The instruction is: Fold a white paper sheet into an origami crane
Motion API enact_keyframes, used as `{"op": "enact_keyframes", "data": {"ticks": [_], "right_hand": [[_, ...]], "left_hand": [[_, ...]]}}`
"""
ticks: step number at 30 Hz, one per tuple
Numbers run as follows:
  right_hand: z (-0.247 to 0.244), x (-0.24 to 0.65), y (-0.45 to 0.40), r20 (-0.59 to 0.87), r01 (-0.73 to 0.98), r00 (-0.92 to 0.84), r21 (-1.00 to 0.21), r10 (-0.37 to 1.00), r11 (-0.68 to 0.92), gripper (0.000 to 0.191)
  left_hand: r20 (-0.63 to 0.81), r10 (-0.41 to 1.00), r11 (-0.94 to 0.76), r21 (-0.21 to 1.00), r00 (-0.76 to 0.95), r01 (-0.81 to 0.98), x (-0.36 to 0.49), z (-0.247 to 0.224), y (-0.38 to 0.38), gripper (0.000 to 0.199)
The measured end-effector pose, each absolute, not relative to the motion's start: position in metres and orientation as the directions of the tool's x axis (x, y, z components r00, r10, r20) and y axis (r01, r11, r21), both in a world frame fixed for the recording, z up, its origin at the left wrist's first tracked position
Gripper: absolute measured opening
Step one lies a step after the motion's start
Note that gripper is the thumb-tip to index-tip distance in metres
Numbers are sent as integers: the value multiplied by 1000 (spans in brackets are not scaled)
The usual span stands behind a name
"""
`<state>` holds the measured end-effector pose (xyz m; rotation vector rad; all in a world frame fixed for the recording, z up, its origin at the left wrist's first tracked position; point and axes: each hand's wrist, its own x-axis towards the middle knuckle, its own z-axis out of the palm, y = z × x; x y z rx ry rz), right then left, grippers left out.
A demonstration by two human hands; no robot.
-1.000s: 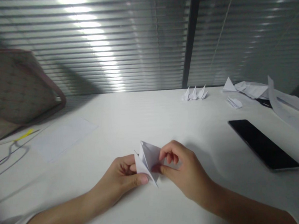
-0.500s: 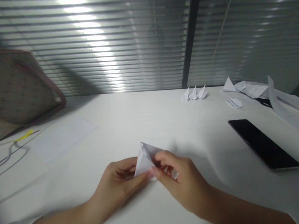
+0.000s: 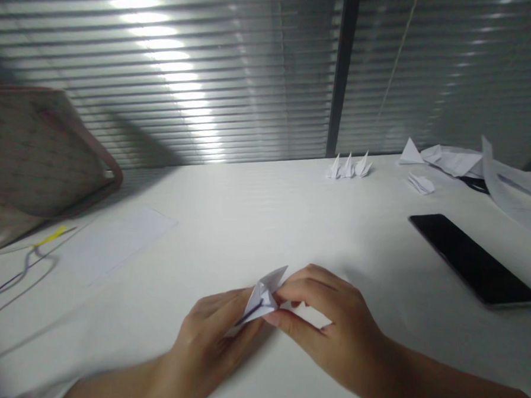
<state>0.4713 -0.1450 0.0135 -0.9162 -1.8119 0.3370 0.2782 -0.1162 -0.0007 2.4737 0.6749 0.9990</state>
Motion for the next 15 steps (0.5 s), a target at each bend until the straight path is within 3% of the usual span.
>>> {"op": "enact_keyframes", "data": {"ticks": [6, 10, 15], "right_hand": [[16, 476, -144, 699, 563, -170, -510, 694, 651, 1], [14, 477, -143, 703, 583, -168, -494, 691, 645, 7], [11, 476, -144, 658, 565, -141, -560, 739, 606, 7]], "left_hand": [[599, 409, -905, 170, 688, 391, 273, 3, -106, 59], [574, 423, -886, 98, 702, 453, 274, 6, -104, 55], [544, 421, -891, 98, 726, 444, 276, 4, -105, 56]]}}
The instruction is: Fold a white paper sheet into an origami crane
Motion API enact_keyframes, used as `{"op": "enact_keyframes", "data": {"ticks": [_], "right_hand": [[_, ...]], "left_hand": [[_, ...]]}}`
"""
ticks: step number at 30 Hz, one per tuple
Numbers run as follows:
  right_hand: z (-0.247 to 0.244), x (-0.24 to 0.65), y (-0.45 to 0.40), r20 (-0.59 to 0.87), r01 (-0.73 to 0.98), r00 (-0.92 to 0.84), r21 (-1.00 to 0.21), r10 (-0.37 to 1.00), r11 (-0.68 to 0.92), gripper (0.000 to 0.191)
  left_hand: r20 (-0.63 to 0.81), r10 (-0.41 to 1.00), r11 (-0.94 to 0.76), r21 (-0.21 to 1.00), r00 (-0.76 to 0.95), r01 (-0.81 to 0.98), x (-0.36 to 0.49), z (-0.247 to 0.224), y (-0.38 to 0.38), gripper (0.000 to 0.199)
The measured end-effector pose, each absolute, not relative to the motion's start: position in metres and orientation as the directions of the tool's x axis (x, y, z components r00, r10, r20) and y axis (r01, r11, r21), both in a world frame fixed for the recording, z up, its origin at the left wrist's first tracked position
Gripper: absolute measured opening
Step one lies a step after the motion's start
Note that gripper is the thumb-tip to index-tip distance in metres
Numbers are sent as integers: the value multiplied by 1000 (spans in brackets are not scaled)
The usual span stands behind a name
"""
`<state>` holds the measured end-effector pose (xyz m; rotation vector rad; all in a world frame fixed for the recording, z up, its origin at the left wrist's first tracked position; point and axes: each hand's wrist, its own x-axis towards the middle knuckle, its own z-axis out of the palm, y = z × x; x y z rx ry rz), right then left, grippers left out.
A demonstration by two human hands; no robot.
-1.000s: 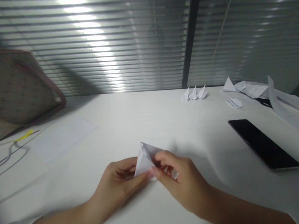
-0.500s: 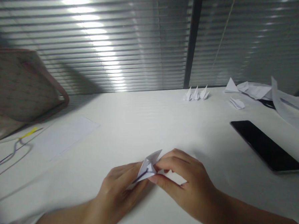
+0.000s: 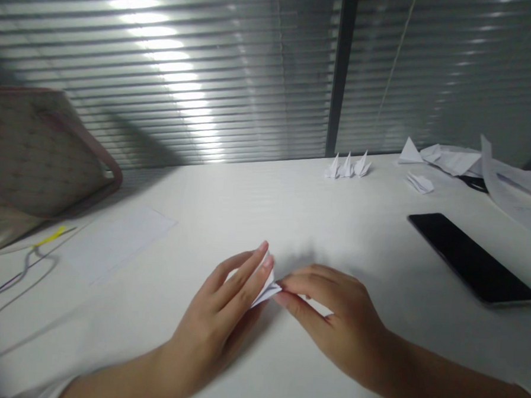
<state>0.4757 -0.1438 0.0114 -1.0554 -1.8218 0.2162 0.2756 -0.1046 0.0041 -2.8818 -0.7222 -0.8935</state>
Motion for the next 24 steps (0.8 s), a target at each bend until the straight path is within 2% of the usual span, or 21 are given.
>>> {"op": "enact_keyframes", "data": {"ticks": [7, 12, 15, 17, 20, 24], "right_hand": [[12, 473, -145, 597, 579, -119, -607, 793, 544, 8], [12, 474, -144, 523, 455, -72, -740, 849, 495, 4], [13, 475, -143, 452, 384, -117, -800, 884, 460, 16], [14, 476, -142, 423, 364, -137, -820, 896, 443, 17], [15, 478, -143, 441, 351, -149, -813, 885, 464, 9], [16, 483, -144, 593, 379, -224, -678, 773, 630, 11]], "left_hand": [[509, 397, -909, 101, 764, 405, 276, 6, -107, 69], [581, 417, -900, 154, 699, 408, 276, 7, -109, 70], [607, 393, -908, 140, 691, 394, 276, 4, -108, 71], [617, 361, -920, 113, 699, 375, 275, 3, -107, 73], [640, 320, -930, 71, 699, 362, 273, 3, -106, 74], [653, 287, -934, 28, 701, 356, 271, 6, -105, 72]]}}
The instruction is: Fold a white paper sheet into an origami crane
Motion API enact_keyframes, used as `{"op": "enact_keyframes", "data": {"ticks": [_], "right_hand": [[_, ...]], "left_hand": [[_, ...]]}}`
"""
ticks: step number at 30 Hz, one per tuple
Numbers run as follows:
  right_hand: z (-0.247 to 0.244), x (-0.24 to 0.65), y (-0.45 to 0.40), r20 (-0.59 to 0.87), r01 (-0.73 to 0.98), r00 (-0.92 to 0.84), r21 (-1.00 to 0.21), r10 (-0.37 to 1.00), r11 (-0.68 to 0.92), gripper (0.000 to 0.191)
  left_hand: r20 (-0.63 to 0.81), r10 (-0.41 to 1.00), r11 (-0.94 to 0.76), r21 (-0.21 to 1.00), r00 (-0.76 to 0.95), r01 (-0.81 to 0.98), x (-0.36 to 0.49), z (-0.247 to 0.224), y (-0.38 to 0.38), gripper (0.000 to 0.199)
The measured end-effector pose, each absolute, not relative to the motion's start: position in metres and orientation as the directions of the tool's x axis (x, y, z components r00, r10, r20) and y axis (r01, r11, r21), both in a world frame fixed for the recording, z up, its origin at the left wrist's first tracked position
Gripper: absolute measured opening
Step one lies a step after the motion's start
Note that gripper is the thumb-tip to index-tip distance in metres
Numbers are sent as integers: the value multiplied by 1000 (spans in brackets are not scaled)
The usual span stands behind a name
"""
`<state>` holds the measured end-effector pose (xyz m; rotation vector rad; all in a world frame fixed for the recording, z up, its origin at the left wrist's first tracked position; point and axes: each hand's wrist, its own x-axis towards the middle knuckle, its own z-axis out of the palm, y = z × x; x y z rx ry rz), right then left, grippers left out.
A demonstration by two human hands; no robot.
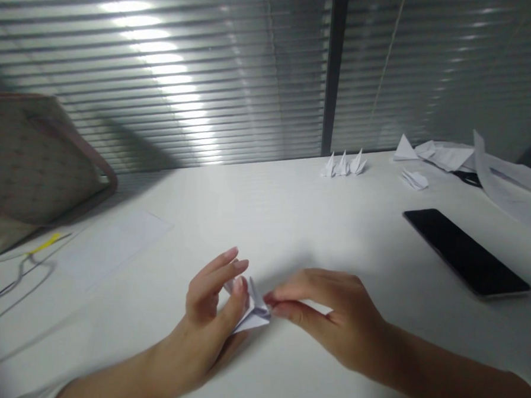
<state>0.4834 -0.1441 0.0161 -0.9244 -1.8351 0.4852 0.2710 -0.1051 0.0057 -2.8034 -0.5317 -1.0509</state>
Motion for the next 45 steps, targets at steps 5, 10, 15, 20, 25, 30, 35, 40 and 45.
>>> {"op": "enact_keyframes", "data": {"ticks": [5, 10, 15, 20, 25, 30, 35, 40, 45], "right_hand": [[17, 486, -145, 653, 449, -258, -571, 712, 687, 16], [21, 486, -144, 685, 474, -290, -504, 668, 722, 16], [23, 485, -143, 679, 455, -380, -454, 628, 766, 15], [21, 484, -142, 668, 362, -373, -535, 644, 764, 12], [20, 483, -143, 665, 288, -335, -602, 668, 744, 11], [17, 481, -145, 580, 236, -203, -753, 789, 614, 12], [19, 478, -147, 524, 198, -124, -819, 843, 539, 12], [24, 477, -146, 474, 146, -99, -863, 875, 484, 11], [23, 477, -144, 396, 106, -125, -907, 910, 409, 9]], "left_hand": [[658, 264, -938, 6, 706, 346, 271, 7, -105, 64], [622, 214, -954, -31, 753, 297, 272, 10, -105, 59], [602, 215, -954, -38, 769, 297, 272, 9, -106, 63], [558, 268, -957, 57, 786, 285, 272, 8, -106, 69], [484, 264, -962, 193, 834, 193, 273, 12, -105, 70], [427, 314, -907, 398, 848, 135, 275, 18, -105, 62], [347, 429, -823, 530, 834, 204, 273, 20, -111, 58], [346, 488, -781, 584, 801, 224, 275, 17, -116, 59], [345, 503, -769, 598, 792, 227, 274, 14, -117, 64]]}}
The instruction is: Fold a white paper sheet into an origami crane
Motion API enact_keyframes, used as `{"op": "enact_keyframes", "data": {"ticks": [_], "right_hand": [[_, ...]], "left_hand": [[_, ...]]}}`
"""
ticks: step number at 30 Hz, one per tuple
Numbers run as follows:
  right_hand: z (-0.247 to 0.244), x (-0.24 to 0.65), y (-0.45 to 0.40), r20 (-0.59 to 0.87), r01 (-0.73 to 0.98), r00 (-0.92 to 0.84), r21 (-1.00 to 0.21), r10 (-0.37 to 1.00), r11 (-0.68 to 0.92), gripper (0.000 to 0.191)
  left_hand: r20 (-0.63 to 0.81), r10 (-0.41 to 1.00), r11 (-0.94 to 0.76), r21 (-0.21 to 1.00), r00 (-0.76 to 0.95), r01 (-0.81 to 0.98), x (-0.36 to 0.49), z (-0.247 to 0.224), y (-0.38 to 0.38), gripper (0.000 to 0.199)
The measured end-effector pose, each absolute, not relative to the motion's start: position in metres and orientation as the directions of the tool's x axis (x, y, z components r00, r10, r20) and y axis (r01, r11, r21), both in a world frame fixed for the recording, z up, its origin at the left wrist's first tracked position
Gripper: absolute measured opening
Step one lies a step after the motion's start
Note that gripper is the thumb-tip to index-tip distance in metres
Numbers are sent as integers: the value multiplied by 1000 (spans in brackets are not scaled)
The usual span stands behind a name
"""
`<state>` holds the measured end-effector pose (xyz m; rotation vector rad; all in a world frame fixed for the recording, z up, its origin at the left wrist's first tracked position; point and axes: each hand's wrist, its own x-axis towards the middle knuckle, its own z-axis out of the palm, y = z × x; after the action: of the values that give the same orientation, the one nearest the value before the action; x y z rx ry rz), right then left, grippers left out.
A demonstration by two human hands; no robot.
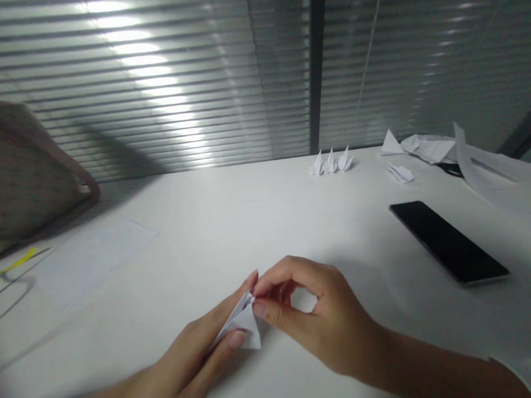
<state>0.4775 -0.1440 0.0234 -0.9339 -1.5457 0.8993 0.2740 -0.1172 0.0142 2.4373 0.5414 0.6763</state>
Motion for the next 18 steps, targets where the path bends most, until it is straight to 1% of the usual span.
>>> {"op": "enact_keyframes", "data": {"ticks": [6, 10, 14, 18], "right_hand": [[21, 479, -144, 380, 65, -166, -916, 910, 395, 11], [22, 479, -145, 388, 63, -172, -913, 906, 403, 13], [24, 480, -144, 441, 67, -196, -885, 876, 461, 11], [24, 483, -141, 521, 150, -171, -826, 837, 544, 11]], "left_hand": [[336, 480, -785, 577, 810, 226, 271, 14, -119, 69], [275, 498, -756, 602, 822, 257, 270, 15, -117, 68], [193, 518, -709, 641, 833, 292, 270, 19, -118, 70], [134, 525, -649, 701, 841, 294, 273, 28, -121, 66]]}}
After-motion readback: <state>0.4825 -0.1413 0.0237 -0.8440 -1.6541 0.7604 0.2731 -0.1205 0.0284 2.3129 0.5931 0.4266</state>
